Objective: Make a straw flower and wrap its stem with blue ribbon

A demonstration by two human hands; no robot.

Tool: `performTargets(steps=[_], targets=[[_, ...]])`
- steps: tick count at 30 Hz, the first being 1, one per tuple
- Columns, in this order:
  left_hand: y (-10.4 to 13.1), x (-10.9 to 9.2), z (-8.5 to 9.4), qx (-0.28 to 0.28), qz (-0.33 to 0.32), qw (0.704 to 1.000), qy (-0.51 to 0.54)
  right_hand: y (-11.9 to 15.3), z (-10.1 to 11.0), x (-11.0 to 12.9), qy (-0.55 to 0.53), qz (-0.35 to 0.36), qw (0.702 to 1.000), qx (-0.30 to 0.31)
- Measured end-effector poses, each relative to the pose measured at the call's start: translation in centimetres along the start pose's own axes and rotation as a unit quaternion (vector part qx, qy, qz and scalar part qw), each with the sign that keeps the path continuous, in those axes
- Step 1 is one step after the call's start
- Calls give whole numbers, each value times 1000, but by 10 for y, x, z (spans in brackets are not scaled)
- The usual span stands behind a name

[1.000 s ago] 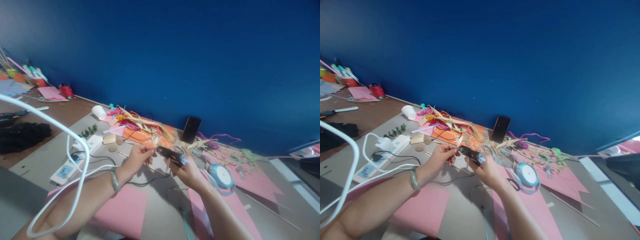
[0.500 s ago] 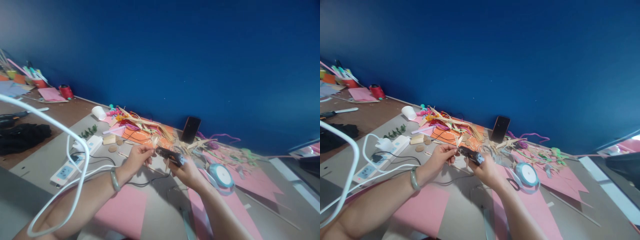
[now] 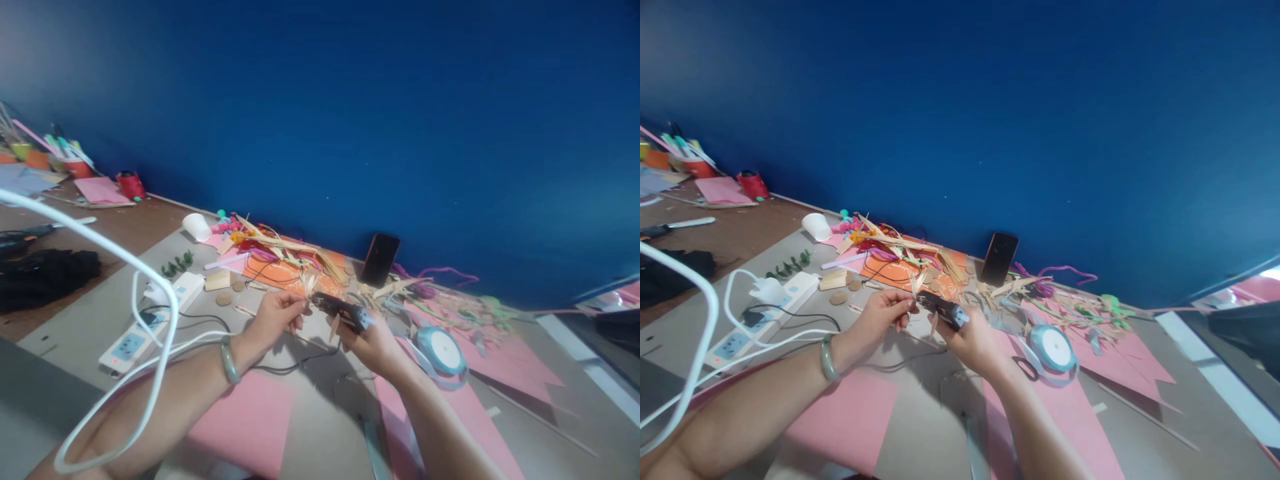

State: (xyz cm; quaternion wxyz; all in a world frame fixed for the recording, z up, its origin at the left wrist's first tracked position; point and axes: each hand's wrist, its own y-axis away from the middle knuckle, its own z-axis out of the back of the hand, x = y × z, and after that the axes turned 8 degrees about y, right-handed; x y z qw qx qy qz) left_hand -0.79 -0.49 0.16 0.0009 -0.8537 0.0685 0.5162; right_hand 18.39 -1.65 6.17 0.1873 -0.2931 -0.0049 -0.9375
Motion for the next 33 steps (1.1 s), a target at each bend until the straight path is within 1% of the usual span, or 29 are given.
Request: performTargets(steps=[6, 12, 17, 23, 29, 33], targets=[[1, -1, -2, -3, 1, 1000, -3, 1, 1, 3, -9, 6, 1000, 21], [0, 0, -1, 0, -5, 1000, -2, 1, 1, 4, -14, -3, 1000, 7], [0, 0, 0, 2, -1, 1000, -14, 1, 1, 4, -7, 4, 1000, 19], [1, -2, -2, 9, -3, 1000, -4, 1, 1, 3, -9, -3, 1000, -8], [0, -1, -2, 4, -6, 1000, -1, 1, 0, 1, -3, 15, 1000, 5], [0, 0, -2, 6, -7, 1000, 6, 0, 0, -1, 2, 12, 1000, -6]])
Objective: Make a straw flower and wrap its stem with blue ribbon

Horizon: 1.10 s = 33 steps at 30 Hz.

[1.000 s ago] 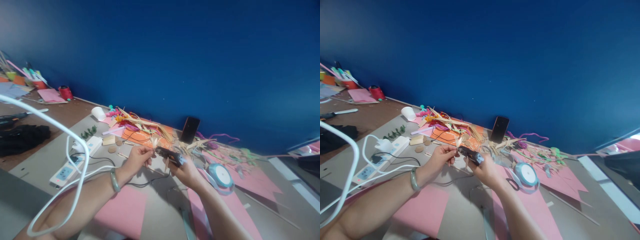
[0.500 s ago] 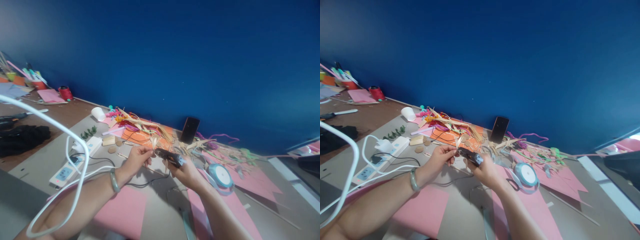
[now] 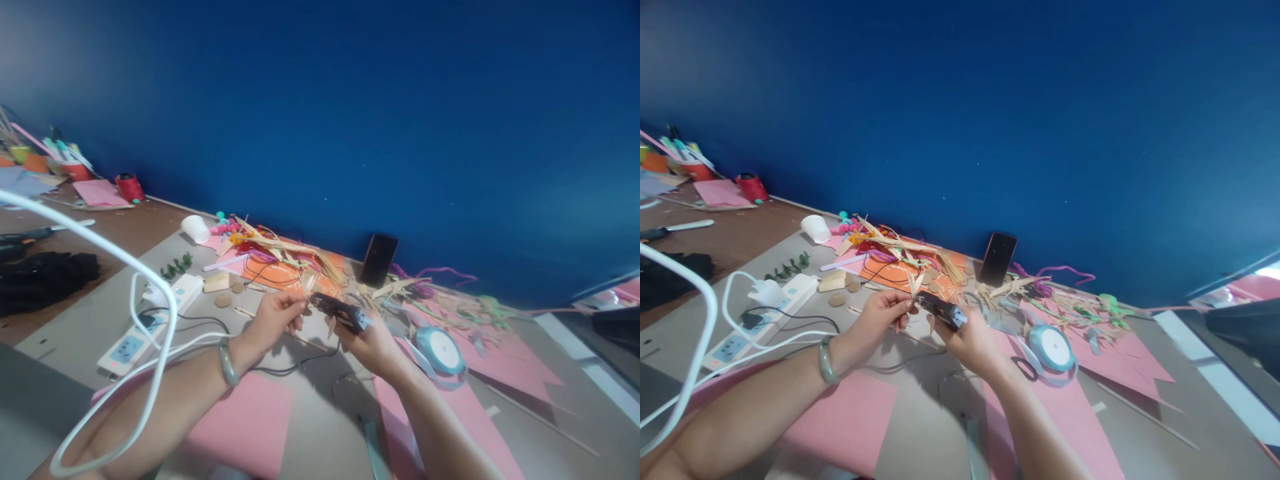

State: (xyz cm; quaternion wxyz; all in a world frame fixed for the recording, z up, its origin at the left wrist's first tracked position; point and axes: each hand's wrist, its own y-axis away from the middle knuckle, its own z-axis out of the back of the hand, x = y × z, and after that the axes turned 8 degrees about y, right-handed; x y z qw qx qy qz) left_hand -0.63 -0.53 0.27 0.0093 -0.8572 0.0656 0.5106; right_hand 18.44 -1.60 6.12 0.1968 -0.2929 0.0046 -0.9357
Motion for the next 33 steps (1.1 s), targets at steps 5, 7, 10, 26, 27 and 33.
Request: performTargets(steps=[5, 7, 10, 26, 27, 33], targets=[[0, 0, 0, -1, 0, 1000, 2, 1, 0, 0, -5, 6, 1000, 13], [0, 1, 1, 4, -1, 1000, -3, 1, 1, 2, -5, 0, 1000, 12], [-1, 3, 3, 12, -4, 1000, -14, 2, 1, 4, -7, -10, 1000, 6], [1, -1, 0, 3, 1, 1000, -9, 1, 0, 1, -21, -7, 1000, -8], [1, -4, -1, 0, 2, 1000, -8, 1, -1, -1, -21, -11, 999, -22], [1, -10, -1, -25, -5, 1000, -6, -3, 12, -19, 32, -25, 992, -117]])
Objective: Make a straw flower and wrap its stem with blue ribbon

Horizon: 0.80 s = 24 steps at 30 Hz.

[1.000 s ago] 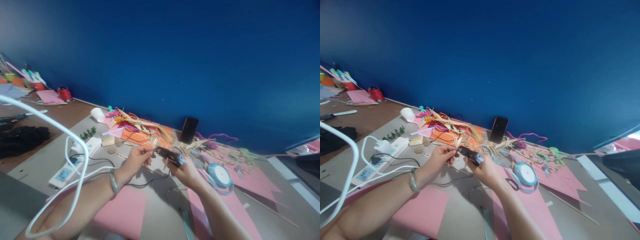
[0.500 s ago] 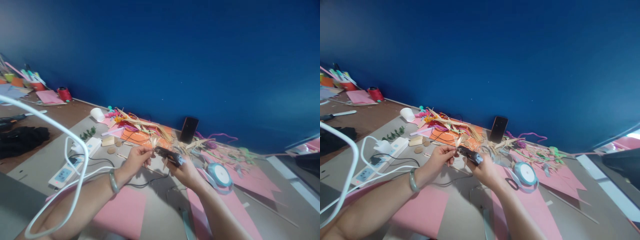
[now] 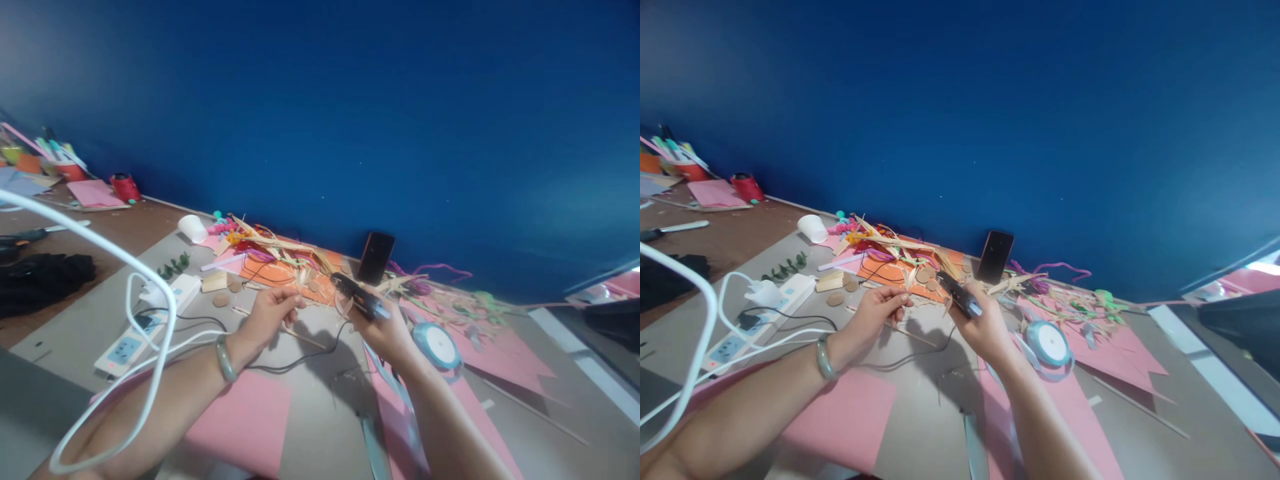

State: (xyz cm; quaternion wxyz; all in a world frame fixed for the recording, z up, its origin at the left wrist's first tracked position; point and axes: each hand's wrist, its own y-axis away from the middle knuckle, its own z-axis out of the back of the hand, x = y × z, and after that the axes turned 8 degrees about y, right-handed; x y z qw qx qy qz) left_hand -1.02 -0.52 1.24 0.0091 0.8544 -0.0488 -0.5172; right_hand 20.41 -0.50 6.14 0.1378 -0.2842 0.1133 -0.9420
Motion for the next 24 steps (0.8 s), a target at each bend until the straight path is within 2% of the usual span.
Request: performTargets(steps=[3, 7, 10, 14, 17, 20, 24], targets=[[-3, 4, 5, 0, -20, 1000, -5, -5, 6, -3, 1, -8, 1000, 10], [-5, 7, 7, 10, -14, 1000, 0, -6, 7, 3, -122, -94, 983, 96], [-3, 6, 4, 42, 17, 999, 27, -6, 3, 8, -202, -122, 963, 131], [3, 3, 0, 111, 52, 992, 42, -6, -8, 7, -255, -115, 952, 124], [8, 4, -3, 147, 76, 985, 44, -7, -17, 8, -240, -126, 956, 108], [11, 7, -4, 157, 79, 983, 46, -6, -26, 11, -202, -129, 968, 73], [11, 10, -6, 146, 69, 986, 28, -3, -35, 13, -179, -98, 978, 37]])
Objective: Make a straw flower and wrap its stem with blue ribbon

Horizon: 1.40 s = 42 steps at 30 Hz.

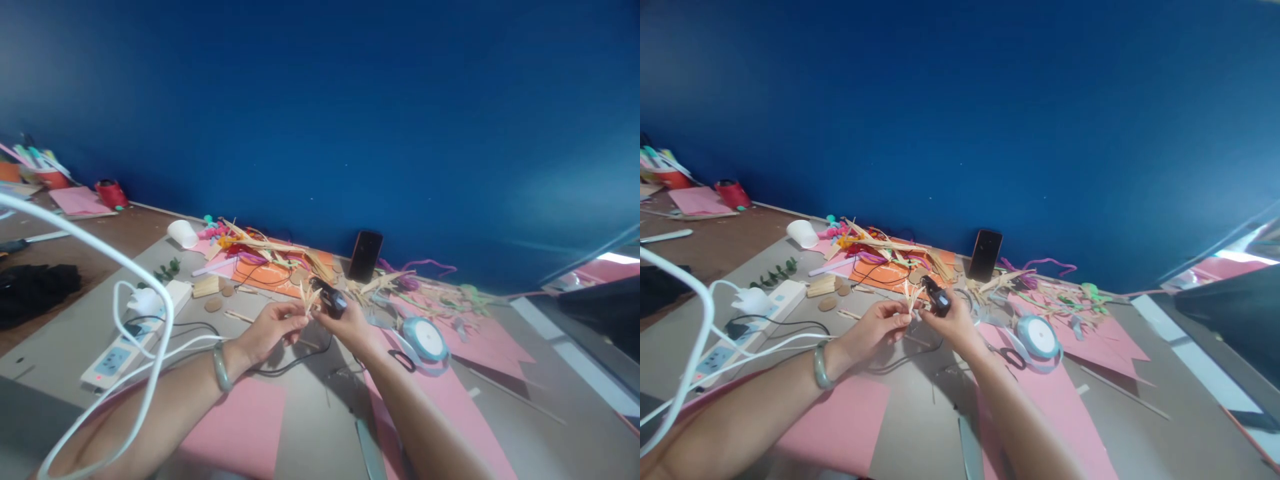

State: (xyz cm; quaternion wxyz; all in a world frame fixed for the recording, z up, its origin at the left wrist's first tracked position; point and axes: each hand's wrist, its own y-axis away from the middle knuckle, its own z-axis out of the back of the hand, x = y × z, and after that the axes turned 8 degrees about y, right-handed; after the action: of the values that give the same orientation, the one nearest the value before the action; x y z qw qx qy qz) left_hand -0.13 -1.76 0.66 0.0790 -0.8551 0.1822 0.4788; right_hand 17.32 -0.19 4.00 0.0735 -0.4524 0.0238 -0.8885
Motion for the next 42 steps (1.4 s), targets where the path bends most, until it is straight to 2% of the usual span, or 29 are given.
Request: performTargets(steps=[6, 9, 11, 13, 15, 17, 19, 23, 25, 28, 30, 31, 32, 34, 37, 39, 42], targets=[[-4, 2, 2, -21, 2, 999, -30, 3, -9, -7, 0, 4, 1000, 12], [-5, 2, 4, -30, -11, 999, -34, 1, -6, -9, 13, -4, 1000, 15], [-5, 0, 5, -49, -20, 998, -38, -2, 3, -10, 27, -6, 1000, 2], [-5, -2, 5, -75, -31, 996, -41, -6, 17, -13, 60, -11, 997, -41], [-5, -4, 6, -91, -46, 994, -40, -11, 33, -18, 113, -11, 989, -94], [-5, -4, 6, -98, -57, 993, -31, -14, 44, -26, 170, -2, 980, -107], [-6, -4, 6, -100, -61, 993, -19, -17, 48, -35, 248, -4, 967, -62], [-7, -2, 6, -98, -64, 993, 4, -20, 37, -49, 370, -25, 927, 54], [-7, -2, 5, -92, -65, 994, 9, -19, 32, -49, 386, -31, 919, 72], [-5, -2, 5, -75, -57, 996, 5, -13, 31, -38, 381, -7, 923, 56], [-4, -2, 4, -65, -50, 997, -1, -7, 32, -25, 334, 56, 941, 14], [-4, -2, 4, -58, -46, 997, -3, -4, 31, -17, 277, 86, 957, -2], [-3, -2, 4, -52, -41, 998, -5, -1, 29, -10, 203, 101, 974, -3], [-3, -2, 3, -39, -26, 999, -5, 5, 23, 0, 46, 85, 994, 51], [-2, -3, 3, -9, 0, 1000, 0, 9, 12, 6, -160, 45, 973, 160], [0, -5, 1, 7, 10, 1000, 2, 9, 6, 5, -249, 38, 949, 189], [2, -8, -1, 13, 14, 1000, 11, 9, 3, 3, -314, 40, 927, 202]])
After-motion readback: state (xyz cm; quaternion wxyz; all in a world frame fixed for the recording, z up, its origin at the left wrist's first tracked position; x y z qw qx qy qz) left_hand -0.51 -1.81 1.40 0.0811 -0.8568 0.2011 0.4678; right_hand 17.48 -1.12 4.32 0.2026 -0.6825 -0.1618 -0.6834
